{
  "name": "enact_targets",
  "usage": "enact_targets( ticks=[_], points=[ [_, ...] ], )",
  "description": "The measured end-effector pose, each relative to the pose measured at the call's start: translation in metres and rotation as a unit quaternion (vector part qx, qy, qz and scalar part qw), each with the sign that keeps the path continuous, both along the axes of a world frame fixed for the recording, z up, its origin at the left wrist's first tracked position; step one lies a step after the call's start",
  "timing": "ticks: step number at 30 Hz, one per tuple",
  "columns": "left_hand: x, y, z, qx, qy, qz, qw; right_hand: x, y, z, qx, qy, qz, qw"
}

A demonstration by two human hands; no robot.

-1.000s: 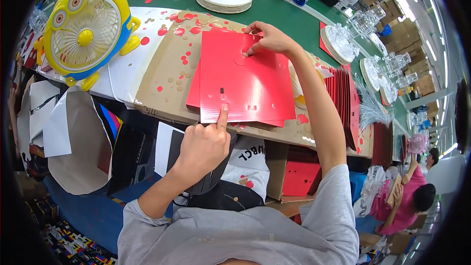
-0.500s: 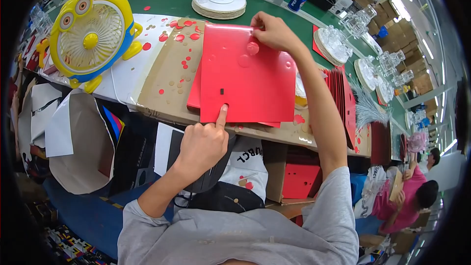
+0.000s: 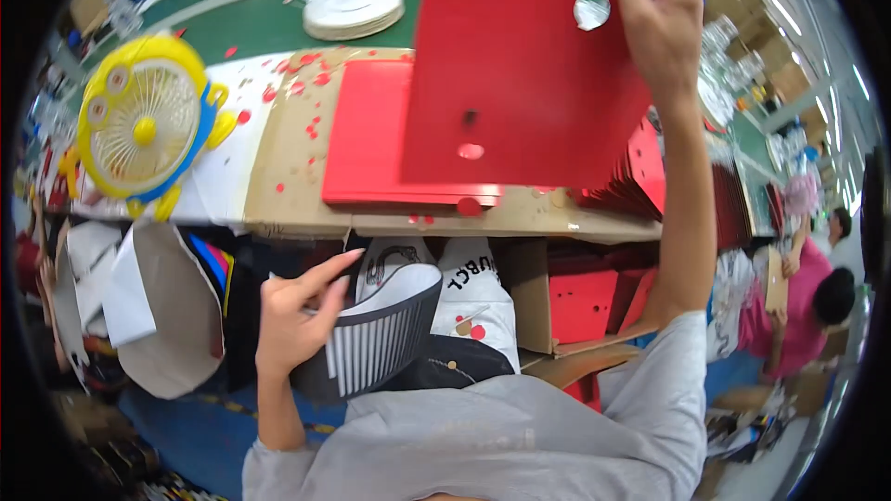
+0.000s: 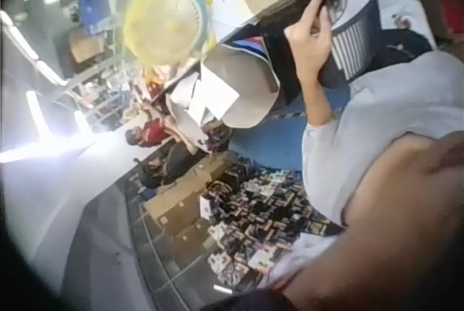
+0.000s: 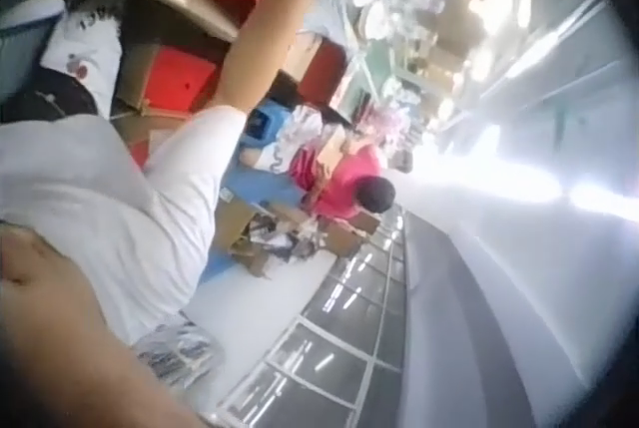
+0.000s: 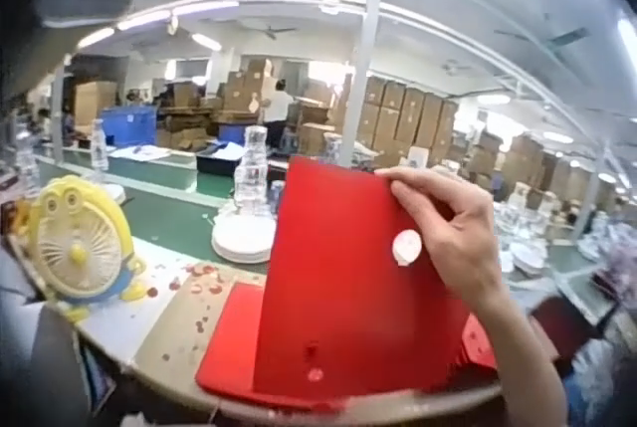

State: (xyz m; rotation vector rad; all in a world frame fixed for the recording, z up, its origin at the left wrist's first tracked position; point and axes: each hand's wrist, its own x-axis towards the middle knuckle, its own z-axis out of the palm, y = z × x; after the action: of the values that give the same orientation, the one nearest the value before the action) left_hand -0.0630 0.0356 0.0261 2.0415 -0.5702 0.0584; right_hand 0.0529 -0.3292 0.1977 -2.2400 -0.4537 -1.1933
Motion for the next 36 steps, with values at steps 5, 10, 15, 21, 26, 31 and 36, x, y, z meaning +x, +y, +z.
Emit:
enact_targets(
  ticks=[5, 10, 15, 21, 26, 31, 36],
  points=[
    [0.003, 0.094, -0.011, -0.103, 0.045, 0.048, 0.993, 0.002, -0.158, 0.013, 0.055, 0.100, -0.080, 0.990],
    [-0.025, 0.198, -0.089, -0.489, -0.010, -0.306, 0.817, 0.003, -0.275, -0.074, 0.213, 0.290, -0.153, 0.920],
    [0.117, 0.183, -0.004, -0.185, -0.021, 0.442, 0.877, 0.019, -0.297, -0.156, 0.238, 0.422, -0.113, 0.868],
    [0.216, 0.097, -0.015, -0.120, -0.077, 0.504, 0.852, 0.023, -0.299, -0.237, 0.106, 0.280, -0.159, 0.941],
    [0.222, 0.067, -0.030, 0.086, -0.054, 0.594, 0.798, 0.019, -0.297, -0.236, 0.119, 0.261, -0.122, 0.950],
    [0.222, 0.021, -0.028, 0.264, -0.219, 0.586, 0.734, 0.012, -0.300, -0.239, 0.151, 0.258, -0.121, 0.947],
    [0.342, -0.055, 0.029, 0.006, -0.260, 0.325, 0.909, 0.002, -0.294, -0.232, 0.089, 0.226, -0.170, 0.955]
  ],
)
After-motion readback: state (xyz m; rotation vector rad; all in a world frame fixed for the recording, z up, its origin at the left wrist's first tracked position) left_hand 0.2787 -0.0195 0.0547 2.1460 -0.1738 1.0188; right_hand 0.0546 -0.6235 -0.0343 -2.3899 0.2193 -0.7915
